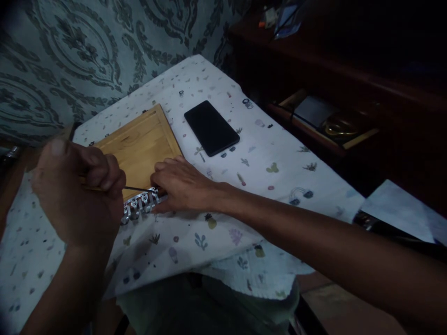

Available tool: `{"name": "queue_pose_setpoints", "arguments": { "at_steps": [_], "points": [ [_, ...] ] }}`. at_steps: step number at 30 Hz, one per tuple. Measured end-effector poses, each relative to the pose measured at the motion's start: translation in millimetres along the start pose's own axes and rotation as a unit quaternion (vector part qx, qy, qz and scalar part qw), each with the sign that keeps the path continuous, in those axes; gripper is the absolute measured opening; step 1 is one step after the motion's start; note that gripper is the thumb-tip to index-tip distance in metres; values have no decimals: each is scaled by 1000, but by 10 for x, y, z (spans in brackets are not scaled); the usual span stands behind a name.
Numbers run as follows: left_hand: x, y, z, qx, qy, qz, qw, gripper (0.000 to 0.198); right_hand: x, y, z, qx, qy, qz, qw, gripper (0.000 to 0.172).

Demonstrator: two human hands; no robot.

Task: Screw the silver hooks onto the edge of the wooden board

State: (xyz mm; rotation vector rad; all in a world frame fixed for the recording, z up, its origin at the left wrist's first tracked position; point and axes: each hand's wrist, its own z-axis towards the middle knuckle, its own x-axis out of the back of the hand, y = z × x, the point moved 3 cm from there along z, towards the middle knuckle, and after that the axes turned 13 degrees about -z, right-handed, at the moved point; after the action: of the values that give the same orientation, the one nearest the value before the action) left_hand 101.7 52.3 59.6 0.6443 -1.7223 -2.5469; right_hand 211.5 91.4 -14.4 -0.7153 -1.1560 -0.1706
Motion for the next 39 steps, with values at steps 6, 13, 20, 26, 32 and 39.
{"name": "queue_pose_setpoints", "arguments": {
  "at_steps": [6, 13, 20, 26, 32, 39],
  "points": [
    [13, 0, 18, 7, -8, 4, 1000, 41, -4, 14, -9, 1, 2, -1, 1000, 35],
    [-6, -5, 27, 14, -19, 13, 1000, 42, 3, 13, 8, 4, -11, -3, 1000, 34],
    [-4, -8, 6, -3, -31, 35, 999, 41, 19, 1, 7, 2, -12, -3, 1000, 35],
    [-27, 6, -43, -39, -30, 62, 997, 41, 11, 0, 10, -8, -19, -2, 1000, 36],
    [-7, 14, -12, -38, -33, 60, 997, 42, 14, 11, 1, -1, -6, -5, 1000, 34],
    [20, -22, 65, 24, -47, 16, 998, 42, 16, 1, -2, -6, -22, 13, 1000, 34]
  ]
}}
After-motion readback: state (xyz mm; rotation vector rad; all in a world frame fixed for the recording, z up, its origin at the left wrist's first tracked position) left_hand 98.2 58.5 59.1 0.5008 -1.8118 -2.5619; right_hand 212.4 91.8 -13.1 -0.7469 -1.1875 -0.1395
